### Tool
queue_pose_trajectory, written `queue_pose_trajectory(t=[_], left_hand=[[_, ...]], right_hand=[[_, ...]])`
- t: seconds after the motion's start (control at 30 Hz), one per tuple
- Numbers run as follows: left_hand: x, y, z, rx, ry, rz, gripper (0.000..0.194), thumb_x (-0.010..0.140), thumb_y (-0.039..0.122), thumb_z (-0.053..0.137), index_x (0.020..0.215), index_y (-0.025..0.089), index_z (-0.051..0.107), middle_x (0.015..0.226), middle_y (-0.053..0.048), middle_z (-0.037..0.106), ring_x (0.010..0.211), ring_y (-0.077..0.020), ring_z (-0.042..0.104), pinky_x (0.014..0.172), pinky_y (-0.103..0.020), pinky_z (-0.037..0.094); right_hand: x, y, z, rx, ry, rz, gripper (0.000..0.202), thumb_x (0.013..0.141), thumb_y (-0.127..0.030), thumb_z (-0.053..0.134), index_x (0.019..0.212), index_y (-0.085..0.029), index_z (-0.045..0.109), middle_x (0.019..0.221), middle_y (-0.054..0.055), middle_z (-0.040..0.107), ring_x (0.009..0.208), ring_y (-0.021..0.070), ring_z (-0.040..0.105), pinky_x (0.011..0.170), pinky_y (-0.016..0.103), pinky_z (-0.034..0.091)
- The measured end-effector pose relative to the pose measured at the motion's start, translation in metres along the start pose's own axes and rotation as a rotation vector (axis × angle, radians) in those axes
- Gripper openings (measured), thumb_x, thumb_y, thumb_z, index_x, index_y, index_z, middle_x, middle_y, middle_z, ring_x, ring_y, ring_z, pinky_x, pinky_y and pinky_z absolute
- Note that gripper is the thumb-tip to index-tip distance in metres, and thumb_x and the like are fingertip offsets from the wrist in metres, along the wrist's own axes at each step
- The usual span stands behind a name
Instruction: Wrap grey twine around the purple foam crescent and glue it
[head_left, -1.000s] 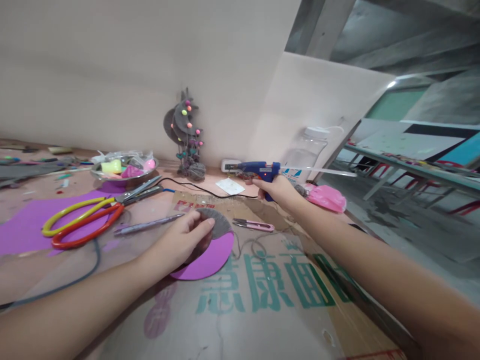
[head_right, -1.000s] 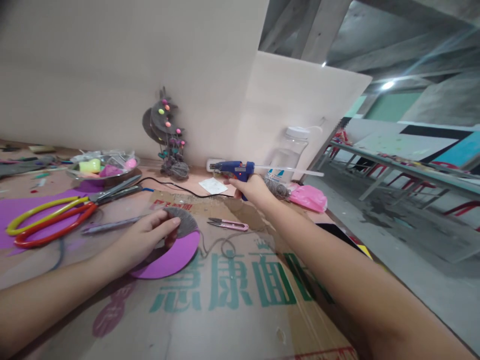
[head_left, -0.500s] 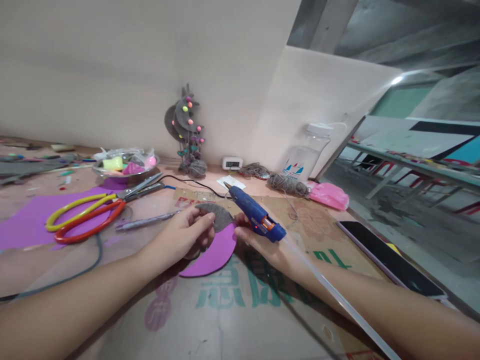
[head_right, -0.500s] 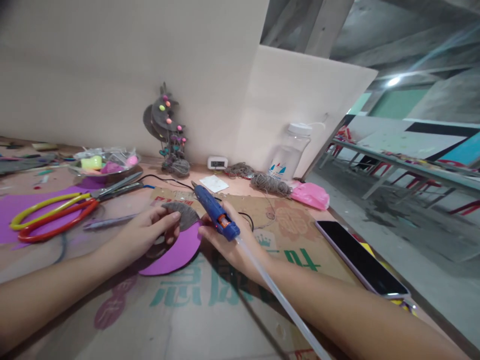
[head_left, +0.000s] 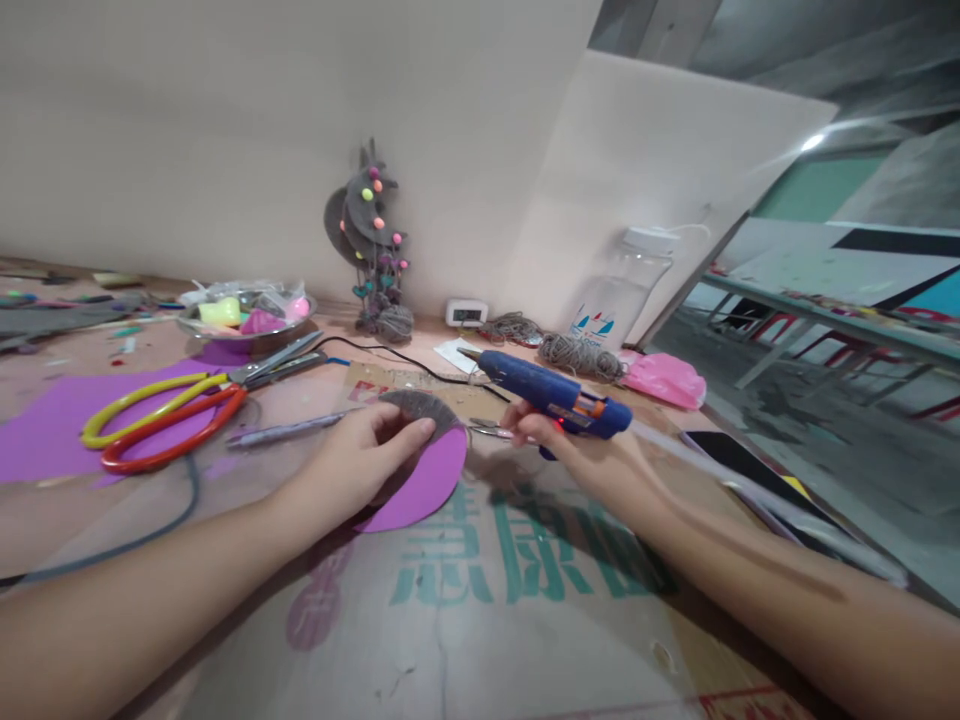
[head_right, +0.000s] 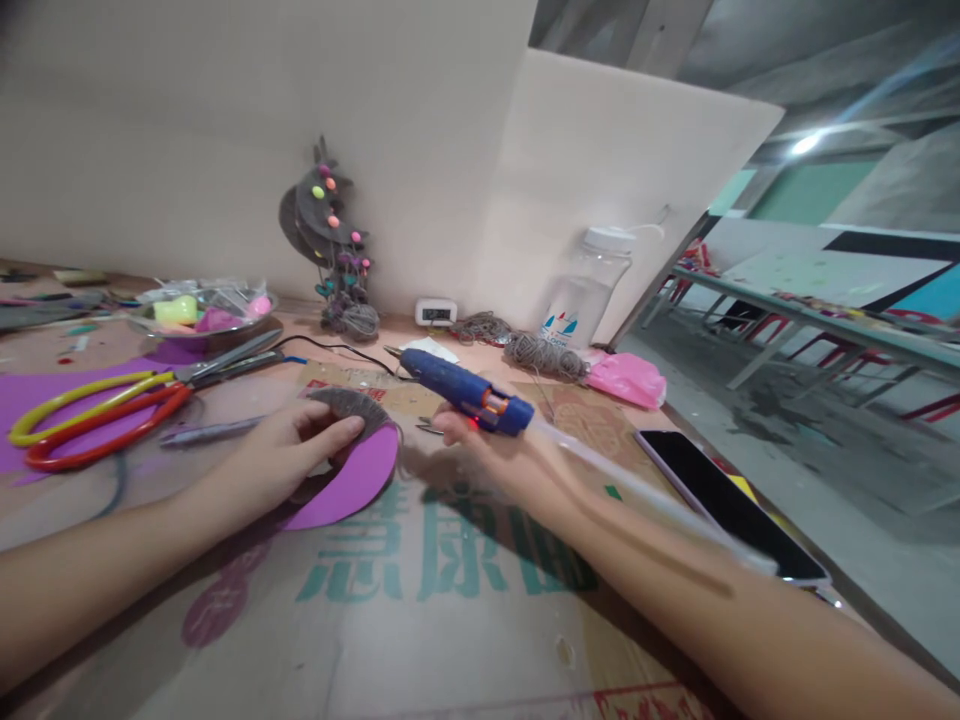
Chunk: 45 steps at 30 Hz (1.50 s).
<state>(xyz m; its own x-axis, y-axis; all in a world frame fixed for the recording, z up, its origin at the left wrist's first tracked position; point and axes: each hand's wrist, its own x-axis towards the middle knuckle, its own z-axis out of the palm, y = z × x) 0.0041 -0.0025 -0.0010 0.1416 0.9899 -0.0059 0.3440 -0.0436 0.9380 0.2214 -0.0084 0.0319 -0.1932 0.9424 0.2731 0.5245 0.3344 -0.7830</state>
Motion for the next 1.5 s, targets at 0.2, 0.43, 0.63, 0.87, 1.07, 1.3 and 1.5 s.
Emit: queue_pose_trajectory(t=[0.2,0.43,0.63,0.87,1.07,1.3,1.5], left_hand=[[0.002,0.0,-0.002,0.05,0.125,0.079,0.03,0.079,0.044,0.051,0.065,0.017,0.051,0.055,0.005,0.045,0.05,-0.0101,0.042,0.044,-0.021,0.029],[0.004,-0.002,-0.003,0.054,0.164,0.1,0.032,0.078,0.045,0.052,0.062,0.018,0.048,0.057,0.004,0.044,0.054,-0.0118,0.042,0.05,-0.024,0.03],[0.005,-0.005,-0.003,0.005,0.143,0.101,0.031,0.079,0.046,0.052,0.067,0.017,0.051,0.06,0.004,0.046,0.054,-0.0114,0.042,0.049,-0.023,0.031],[0.002,0.003,-0.003,0.022,0.133,0.058,0.029,0.081,0.043,0.051,0.067,0.018,0.049,0.056,0.005,0.044,0.047,-0.0098,0.041,0.042,-0.023,0.027],[0.003,0.0,-0.002,0.01,0.136,0.061,0.032,0.08,0.046,0.051,0.066,0.017,0.048,0.057,0.005,0.045,0.048,-0.0092,0.042,0.043,-0.022,0.029],[0.001,0.001,-0.004,-0.002,0.113,0.035,0.03,0.081,0.045,0.051,0.068,0.018,0.049,0.054,0.006,0.043,0.044,-0.0086,0.039,0.039,-0.021,0.026],[0.002,-0.001,-0.003,0.005,0.106,0.045,0.03,0.081,0.045,0.05,0.069,0.017,0.049,0.055,0.006,0.042,0.044,-0.0077,0.038,0.038,-0.02,0.025]], right_hand=[[-0.001,0.024,-0.004,-0.024,-0.009,0.054,0.034,0.083,-0.051,0.048,0.082,-0.022,0.064,0.082,0.004,0.067,0.076,0.0206,0.063,0.07,0.034,0.051],[-0.009,0.009,-0.001,-0.106,-0.1,-0.033,0.027,0.079,-0.043,0.055,0.068,-0.02,0.06,0.061,0.002,0.061,0.056,0.0168,0.058,0.052,0.028,0.047],[-0.008,0.01,0.0,-0.101,-0.049,-0.033,0.028,0.078,-0.045,0.057,0.065,-0.02,0.057,0.058,0.002,0.059,0.052,0.0163,0.056,0.047,0.028,0.045],[-0.007,0.011,0.002,-0.105,-0.098,0.0,0.028,0.078,-0.044,0.056,0.064,-0.02,0.058,0.059,0.002,0.06,0.053,0.0166,0.056,0.048,0.028,0.045],[-0.006,0.01,0.003,-0.105,-0.102,-0.019,0.026,0.077,-0.044,0.057,0.065,-0.02,0.057,0.057,0.001,0.058,0.052,0.0155,0.053,0.048,0.028,0.044],[-0.006,0.008,0.003,-0.126,-0.092,-0.043,0.028,0.078,-0.042,0.057,0.065,-0.018,0.056,0.056,0.0,0.055,0.051,0.0137,0.051,0.047,0.026,0.042],[-0.005,0.007,0.002,-0.161,-0.102,-0.035,0.028,0.078,-0.042,0.056,0.065,-0.017,0.057,0.058,0.001,0.058,0.053,0.0147,0.053,0.049,0.027,0.044]])
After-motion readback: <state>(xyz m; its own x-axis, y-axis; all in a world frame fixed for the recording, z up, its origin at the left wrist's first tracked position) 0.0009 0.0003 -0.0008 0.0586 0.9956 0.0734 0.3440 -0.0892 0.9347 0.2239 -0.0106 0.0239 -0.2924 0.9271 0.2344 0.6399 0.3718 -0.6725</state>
